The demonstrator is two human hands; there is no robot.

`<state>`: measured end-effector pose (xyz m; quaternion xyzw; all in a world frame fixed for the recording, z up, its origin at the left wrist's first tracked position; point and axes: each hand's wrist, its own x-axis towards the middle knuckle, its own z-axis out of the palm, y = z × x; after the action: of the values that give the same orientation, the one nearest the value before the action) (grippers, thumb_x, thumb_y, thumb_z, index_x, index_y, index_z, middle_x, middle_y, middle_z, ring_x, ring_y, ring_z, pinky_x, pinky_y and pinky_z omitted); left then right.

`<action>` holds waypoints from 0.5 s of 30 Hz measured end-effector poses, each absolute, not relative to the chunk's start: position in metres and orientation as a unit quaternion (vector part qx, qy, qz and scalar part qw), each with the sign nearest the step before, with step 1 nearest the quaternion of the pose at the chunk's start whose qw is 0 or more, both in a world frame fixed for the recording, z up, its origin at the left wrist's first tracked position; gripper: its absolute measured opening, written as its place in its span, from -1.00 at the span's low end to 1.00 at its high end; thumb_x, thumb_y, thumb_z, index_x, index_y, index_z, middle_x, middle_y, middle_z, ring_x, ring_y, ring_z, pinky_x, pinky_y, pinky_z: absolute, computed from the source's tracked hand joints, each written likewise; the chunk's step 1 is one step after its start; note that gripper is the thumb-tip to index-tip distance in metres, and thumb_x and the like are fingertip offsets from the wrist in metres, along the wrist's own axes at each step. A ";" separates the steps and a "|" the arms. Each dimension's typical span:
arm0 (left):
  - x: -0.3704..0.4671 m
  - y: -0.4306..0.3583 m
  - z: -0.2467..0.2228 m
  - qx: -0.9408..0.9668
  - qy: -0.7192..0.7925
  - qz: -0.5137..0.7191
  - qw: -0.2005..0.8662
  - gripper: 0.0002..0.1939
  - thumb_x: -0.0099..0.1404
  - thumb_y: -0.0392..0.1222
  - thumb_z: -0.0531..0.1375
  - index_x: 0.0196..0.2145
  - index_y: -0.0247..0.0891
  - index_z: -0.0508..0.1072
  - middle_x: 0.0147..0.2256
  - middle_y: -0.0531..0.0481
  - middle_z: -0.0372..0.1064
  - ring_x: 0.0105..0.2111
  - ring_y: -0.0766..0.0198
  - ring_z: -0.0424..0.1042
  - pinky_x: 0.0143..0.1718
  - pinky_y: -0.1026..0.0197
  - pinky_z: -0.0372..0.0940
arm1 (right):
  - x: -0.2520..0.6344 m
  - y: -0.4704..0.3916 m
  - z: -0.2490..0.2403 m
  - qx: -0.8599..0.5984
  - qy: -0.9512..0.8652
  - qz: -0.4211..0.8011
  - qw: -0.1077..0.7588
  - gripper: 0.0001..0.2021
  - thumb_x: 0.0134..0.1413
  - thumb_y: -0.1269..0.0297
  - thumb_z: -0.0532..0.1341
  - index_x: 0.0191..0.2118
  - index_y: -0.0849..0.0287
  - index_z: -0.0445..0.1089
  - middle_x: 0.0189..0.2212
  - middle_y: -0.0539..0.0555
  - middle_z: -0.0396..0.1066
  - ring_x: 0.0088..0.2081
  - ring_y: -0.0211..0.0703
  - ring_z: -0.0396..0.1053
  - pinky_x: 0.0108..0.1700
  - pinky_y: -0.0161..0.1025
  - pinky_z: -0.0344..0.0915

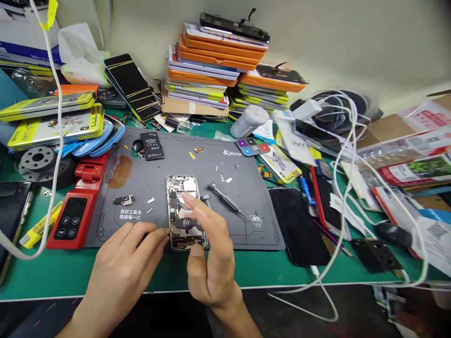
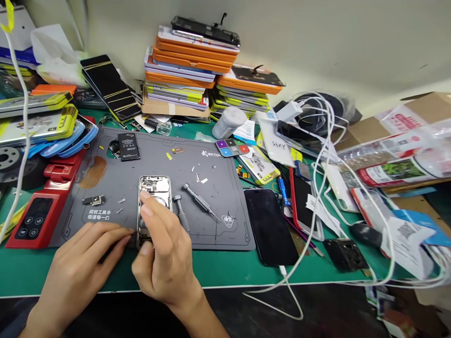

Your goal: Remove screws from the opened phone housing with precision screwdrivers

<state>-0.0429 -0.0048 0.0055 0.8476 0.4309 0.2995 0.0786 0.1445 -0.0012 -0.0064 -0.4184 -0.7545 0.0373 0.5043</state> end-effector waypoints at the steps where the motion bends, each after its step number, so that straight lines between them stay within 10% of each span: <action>1: -0.043 -0.004 0.005 0.841 0.434 0.308 0.097 -0.89 0.62 -0.34 0.18 0.00 -0.22 0.49 -0.13 0.01 0.55 -0.21 0.24 0.47 -0.05 0.14 0.34 | 0.144 -0.002 -0.007 -0.419 -0.754 0.033 0.505 -0.28 0.36 0.60 0.08 0.57 0.22 -0.01 0.38 0.36 0.35 0.43 0.08 0.37 0.28 0.17 0.60; 15: -0.041 -0.001 0.006 0.829 0.451 0.317 0.094 -0.91 0.64 -0.23 0.18 0.02 -0.20 0.47 -0.16 0.03 0.57 -0.20 0.22 0.54 -0.07 0.14 0.34 | 0.142 -0.013 -0.020 -0.453 -0.645 0.153 0.596 -0.23 0.39 0.63 0.19 0.55 -0.05 0.00 0.00 0.13 0.51 -0.01 -0.15 0.62 -0.07 -0.14 0.73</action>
<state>-0.0409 -0.0007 0.0059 0.8289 0.4512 0.3170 0.0942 0.1417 -0.0131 -0.0199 -0.4528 -0.6448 0.1528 0.5965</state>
